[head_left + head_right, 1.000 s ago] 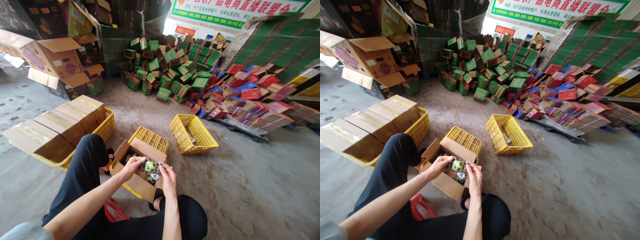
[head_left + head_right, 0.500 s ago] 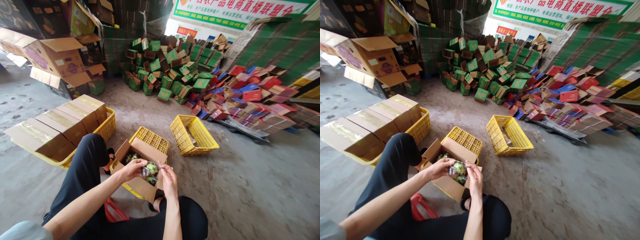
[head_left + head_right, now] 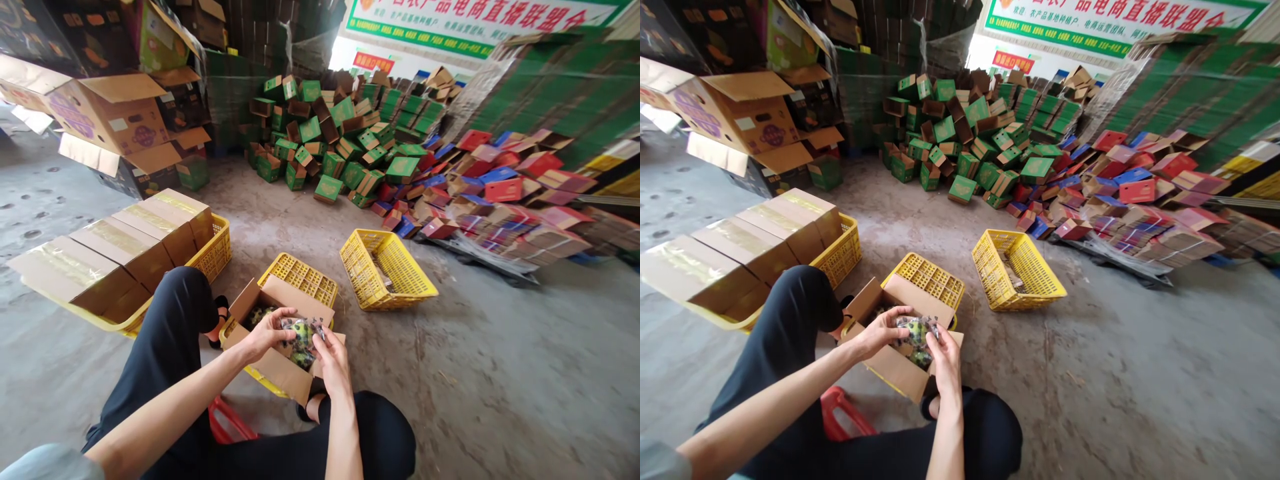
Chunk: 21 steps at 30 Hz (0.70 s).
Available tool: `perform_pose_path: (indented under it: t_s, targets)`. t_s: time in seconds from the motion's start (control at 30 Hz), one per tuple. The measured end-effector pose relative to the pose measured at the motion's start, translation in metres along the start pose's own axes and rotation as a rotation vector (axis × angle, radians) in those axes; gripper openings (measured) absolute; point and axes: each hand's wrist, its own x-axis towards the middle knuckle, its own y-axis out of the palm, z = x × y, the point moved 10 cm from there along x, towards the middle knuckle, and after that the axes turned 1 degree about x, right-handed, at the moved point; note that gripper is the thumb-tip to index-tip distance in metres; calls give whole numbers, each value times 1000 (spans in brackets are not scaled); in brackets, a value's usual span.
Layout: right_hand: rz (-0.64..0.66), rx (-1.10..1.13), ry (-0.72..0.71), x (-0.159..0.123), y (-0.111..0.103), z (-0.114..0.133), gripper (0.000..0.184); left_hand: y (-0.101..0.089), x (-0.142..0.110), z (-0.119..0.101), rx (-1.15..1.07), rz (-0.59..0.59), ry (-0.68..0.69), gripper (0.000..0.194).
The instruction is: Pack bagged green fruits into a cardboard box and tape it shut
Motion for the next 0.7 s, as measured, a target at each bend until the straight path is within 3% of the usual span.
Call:
perform_pose_path:
  t_s: [0.13, 0.23, 0.33, 0.4, 0.57, 0.7]
  targets:
    - [16, 2, -36, -2, 1, 6, 47, 0, 3, -1, 10, 1, 55, 90]
    - [20, -5, -90, -1, -1, 10, 40, -11, 4, 3, 25, -70, 66, 100]
    - [-24, -22, -158, 1, -9, 13, 34, -27, 2, 14, 39, -200, -15, 110]
    - [-57, -53, -215, 1, -14, 18, 28, -28, -1, 24, 9, -214, -110, 110]
    - [-11, -187, -296, -4, -5, 31, 14, 0, -7, 39, -159, -37, -293, 69]
    - [68, -185, -263, -9, 9, 33, 11, 2, -2, 36, -209, -82, -247, 45]
